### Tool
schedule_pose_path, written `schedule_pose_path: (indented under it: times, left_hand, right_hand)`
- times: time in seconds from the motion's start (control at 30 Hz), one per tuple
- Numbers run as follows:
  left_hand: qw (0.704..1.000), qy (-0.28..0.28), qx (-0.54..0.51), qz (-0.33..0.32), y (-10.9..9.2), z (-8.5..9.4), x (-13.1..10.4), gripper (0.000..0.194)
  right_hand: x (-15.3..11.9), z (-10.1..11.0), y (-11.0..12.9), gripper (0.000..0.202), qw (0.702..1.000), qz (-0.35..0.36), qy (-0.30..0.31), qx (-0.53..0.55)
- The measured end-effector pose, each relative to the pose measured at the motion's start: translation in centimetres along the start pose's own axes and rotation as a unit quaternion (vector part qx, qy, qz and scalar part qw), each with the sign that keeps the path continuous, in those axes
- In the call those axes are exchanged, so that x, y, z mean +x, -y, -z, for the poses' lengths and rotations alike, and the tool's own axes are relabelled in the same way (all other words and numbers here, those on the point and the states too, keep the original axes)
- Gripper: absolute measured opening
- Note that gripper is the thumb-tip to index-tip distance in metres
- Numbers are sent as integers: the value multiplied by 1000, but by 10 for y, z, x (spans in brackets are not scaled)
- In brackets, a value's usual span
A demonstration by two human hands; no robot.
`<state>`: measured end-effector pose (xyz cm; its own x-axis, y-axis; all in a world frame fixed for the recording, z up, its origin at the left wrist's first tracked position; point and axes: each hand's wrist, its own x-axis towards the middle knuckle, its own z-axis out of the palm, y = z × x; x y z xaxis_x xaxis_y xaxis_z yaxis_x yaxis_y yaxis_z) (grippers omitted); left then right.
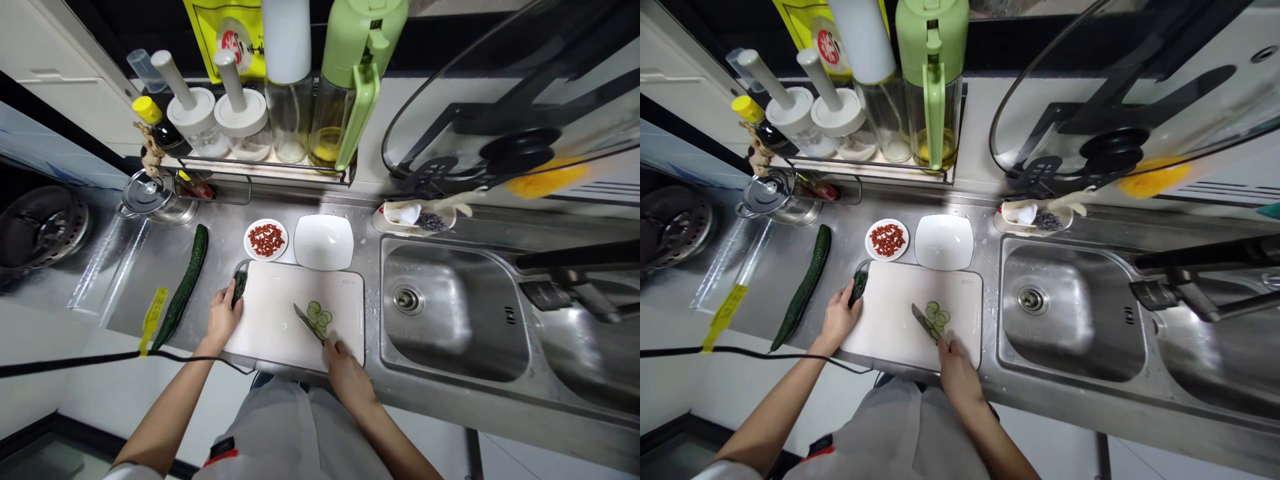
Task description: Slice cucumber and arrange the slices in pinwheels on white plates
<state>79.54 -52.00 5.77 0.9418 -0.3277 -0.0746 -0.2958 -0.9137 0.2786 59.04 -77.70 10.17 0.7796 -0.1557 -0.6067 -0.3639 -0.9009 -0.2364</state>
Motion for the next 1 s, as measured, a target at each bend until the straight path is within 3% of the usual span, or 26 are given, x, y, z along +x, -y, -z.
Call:
schedule_pose_path:
  times: [0.3, 0.7, 0.83, 1.0]
  left_hand:
    - [999, 11, 17, 34, 2, -2, -2, 71]
    - [996, 22, -26, 87, 20, 0, 2, 71]
    - [998, 27, -36, 48, 23, 3, 3, 56]
    - [999, 38, -10, -25, 15, 11, 4, 51]
  right_hand:
    - [-11, 2, -2, 46, 998, 64, -23, 1]
    - [-13, -4, -13, 40, 994, 94, -52, 27]
    - [-12, -6, -16, 41, 993, 97, -58, 29]
    - [-12, -5, -16, 40, 993, 96, -61, 24]
